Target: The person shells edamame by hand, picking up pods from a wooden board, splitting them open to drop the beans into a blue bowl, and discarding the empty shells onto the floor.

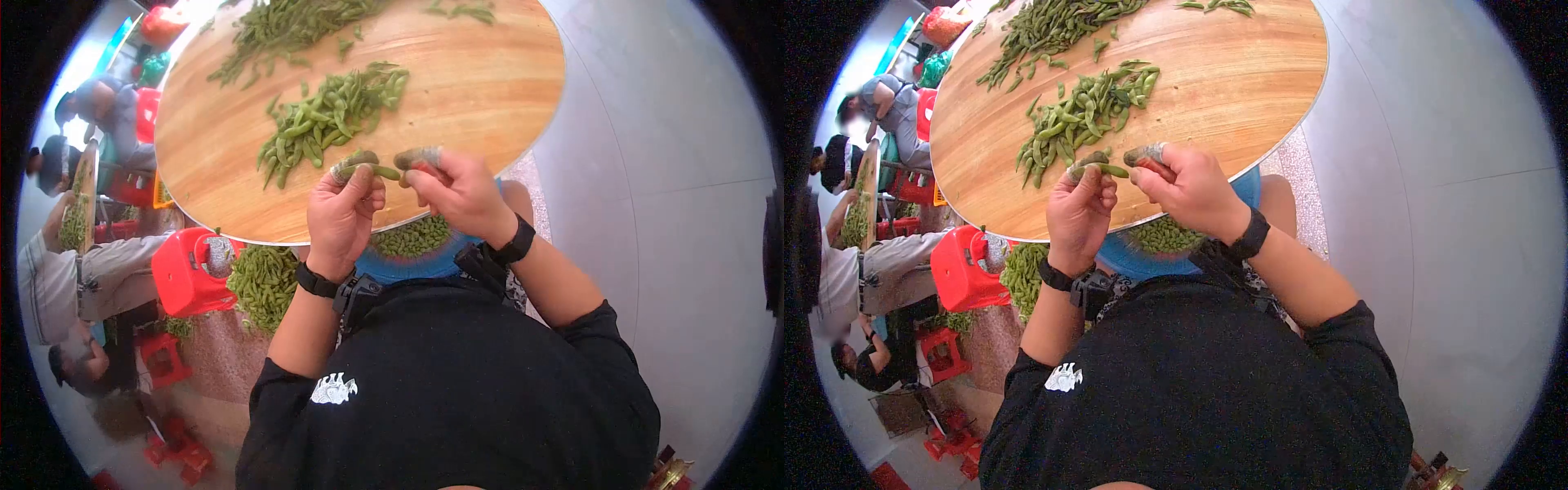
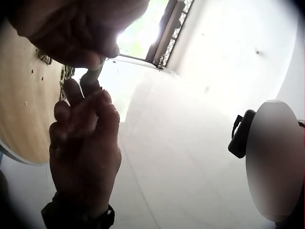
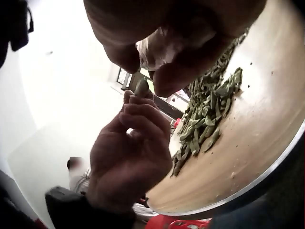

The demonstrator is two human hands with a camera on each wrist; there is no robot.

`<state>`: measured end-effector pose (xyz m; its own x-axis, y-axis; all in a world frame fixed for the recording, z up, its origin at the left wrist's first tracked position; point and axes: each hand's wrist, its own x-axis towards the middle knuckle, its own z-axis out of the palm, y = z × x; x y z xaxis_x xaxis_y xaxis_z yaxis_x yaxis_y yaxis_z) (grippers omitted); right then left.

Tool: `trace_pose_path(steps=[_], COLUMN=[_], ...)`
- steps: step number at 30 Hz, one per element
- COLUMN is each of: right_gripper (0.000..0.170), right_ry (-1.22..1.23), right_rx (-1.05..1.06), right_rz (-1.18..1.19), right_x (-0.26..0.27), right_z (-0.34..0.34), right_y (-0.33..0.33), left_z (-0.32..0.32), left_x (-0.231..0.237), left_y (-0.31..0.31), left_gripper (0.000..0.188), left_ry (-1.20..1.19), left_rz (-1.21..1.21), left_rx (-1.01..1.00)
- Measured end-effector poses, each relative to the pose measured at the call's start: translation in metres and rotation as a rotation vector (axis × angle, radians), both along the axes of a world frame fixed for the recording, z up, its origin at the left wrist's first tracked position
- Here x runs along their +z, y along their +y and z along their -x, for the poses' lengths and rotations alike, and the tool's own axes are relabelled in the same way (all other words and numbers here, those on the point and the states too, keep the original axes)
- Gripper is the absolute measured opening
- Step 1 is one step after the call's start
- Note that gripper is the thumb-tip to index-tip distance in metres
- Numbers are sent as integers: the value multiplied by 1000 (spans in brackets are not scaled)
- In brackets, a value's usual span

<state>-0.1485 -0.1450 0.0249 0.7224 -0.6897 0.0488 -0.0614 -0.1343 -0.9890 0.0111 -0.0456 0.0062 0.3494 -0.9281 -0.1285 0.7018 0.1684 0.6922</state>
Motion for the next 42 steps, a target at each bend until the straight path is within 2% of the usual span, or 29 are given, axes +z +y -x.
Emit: trace_pose_path(steps=[1, 2, 4, 7, 11, 14, 16, 17, 19, 20, 22, 23, 24, 25, 26, 28, 29, 31, 32, 34, 35, 36, 38, 39, 41, 42], right_gripper=[17, 17, 17, 15, 14, 13, 15, 15, 19, 19, 18, 18, 20, 22, 22, 23, 23, 25, 25, 17, 19, 19, 16, 16, 27, 27], right_ry=[-3, -6, 26, 4, -31, -53, 16, 17, -31, -32, 63, 65, 49, 30, 30, 55, 56, 25, 23, 53, 36, 36, 231, 234, -27, -26], right_rx=[9, 7, 14, -1, -9, 6, 178, 177, 226, 226, 39, 39, -47, -133, -131, -107, -106, 33, 33, 123, 161, 169, 84, 91, 20, 20], right_rz=[129, 123, 410, 506, 502, 475, -308, -306, -638, -634, -139, -139, 331, 800, 799, 513, 513, -337, -339, -721, -761, -761, -190, -189, 558, 556], right_x=[-4, -7, -10, -5, -6, -1, 6, 9, 14, 13, 7, 3, -1, -2, -1, 4, 5, 6, 7, 9, 1, -3, -6, 0, 15, 12], right_z=[3, 4, 5, 4, 3, 6, 10, 11, 11, 10, 10, 9, 7, 7, 7, 9, 9, 7, 6, 3, 3, 4, 7, 8, 10, 7], right_y=[0, 2, 4, 3, 2, 2, 1, 1, 1, 3, 11, 12, 13, 14, 16, 20, 18, 12, 9, 1, -3, -3, 2, 9, 27, 29], left_z=[1, 3, 4, 8, 10, 8, -1, -3, -3, -4, 4, 8, 11, 12, 13, 15, 15, 16, 13, 6, 5, 7, 5, 3, 3, 6], left_x=[1, 1, 2, 8, 10, 6, 2, 2, 1, 1, 3, 6, 8, 9, 10, 17, 19, 21, 17, 8, 4, 4, 0, -2, -8, -11], left_y=[1, 2, 2, 2, 4, 7, 12, 14, 14, 13, 9, 8, 8, 8, 10, 12, 12, 14, 15, 17, 19, 20, 23, 23, 25, 25], left_gripper=[15, 15, 14, 14, 14, 13, 12, 11, 11, 11, 11, 11, 12, 15, 15, 17, 17, 15, 15, 13, 13, 13, 13, 14, 15, 16], left_ry=[2, -1, -27, -46, -91, -231, -523, -567, -555, -546, -457, -396, -336, -423, -423, -606, -605, -631, -633, -563, -566, -474, -375, -363, -345, -325], left_rz=[2, -4, 28, 10, 8, 57, 164, 207, 194, 183, 109, 5, -97, -133, -134, -145, -145, -89, -91, -44, -45, -110, -176, -236, -301, -217], left_rx=[27, 24, 44, 70, 65, 89, -23, -67, -73, -78, -35, -19, -4, -24, -22, -46, -45, -60, -60, -73, -68, -82, -90, -93, -95, -106])
